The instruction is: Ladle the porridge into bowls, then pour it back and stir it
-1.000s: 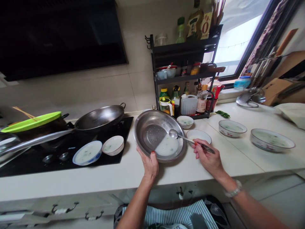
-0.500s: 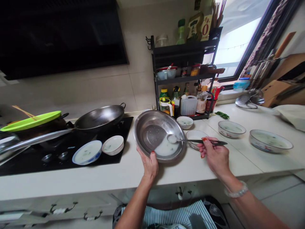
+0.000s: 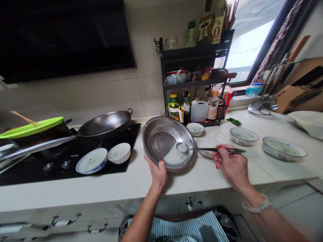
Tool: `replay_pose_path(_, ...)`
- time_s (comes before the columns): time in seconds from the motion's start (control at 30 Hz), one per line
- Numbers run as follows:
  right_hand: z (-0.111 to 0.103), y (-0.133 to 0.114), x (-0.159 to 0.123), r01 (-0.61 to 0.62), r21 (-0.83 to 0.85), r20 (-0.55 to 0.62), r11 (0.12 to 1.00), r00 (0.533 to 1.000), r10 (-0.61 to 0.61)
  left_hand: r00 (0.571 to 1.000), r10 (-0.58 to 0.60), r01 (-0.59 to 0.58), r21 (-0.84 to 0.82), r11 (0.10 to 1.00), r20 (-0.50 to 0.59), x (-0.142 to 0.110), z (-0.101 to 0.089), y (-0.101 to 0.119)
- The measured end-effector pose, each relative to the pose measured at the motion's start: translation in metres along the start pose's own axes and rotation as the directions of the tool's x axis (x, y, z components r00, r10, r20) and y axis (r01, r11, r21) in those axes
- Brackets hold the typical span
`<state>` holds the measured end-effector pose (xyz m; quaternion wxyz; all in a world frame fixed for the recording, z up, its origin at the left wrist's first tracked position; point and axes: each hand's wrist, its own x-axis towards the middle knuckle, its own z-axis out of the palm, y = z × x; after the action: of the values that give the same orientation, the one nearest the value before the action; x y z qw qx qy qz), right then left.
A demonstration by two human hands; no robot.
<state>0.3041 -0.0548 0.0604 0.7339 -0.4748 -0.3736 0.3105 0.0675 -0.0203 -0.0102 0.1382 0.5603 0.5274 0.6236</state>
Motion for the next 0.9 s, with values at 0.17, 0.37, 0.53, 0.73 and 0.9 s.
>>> replay_pose_path(0.17, -0.003, -0.003, 0.000, 0.011, -0.020, 0.004, 1.000, 1.000, -0.011, 1.000, -0.019, 0.018, -0.024, 1.000, -0.018, -0.001, 0.000, 0.003)
replay_pose_path(0.37, -0.005, -0.002, 0.000, 0.020, -0.024, -0.005, 1.000, 1.000, -0.020, 1.000, -0.008, 0.008, -0.014, 1.000, -0.021, -0.001, 0.000, 0.003)
replay_pose_path(0.53, -0.006, -0.002, 0.001, 0.029, -0.045, -0.001, 0.999, 1.000, -0.029, 1.000, 0.004, -0.004, -0.006, 1.000, -0.021, 0.000, 0.000, 0.002)
replay_pose_path(0.73, -0.007, -0.003, 0.000, 0.004, -0.023, -0.015, 1.000, 1.000, -0.004, 1.000, 0.006, -0.006, 0.016, 1.000, -0.012, -0.002, 0.001, -0.001)
replay_pose_path(0.9, -0.010, -0.011, 0.003, -0.034, 0.027, -0.068, 0.999, 0.997, 0.036, 1.000, 0.002, -0.002, 0.011, 1.000, -0.008, -0.002, 0.001, -0.002)
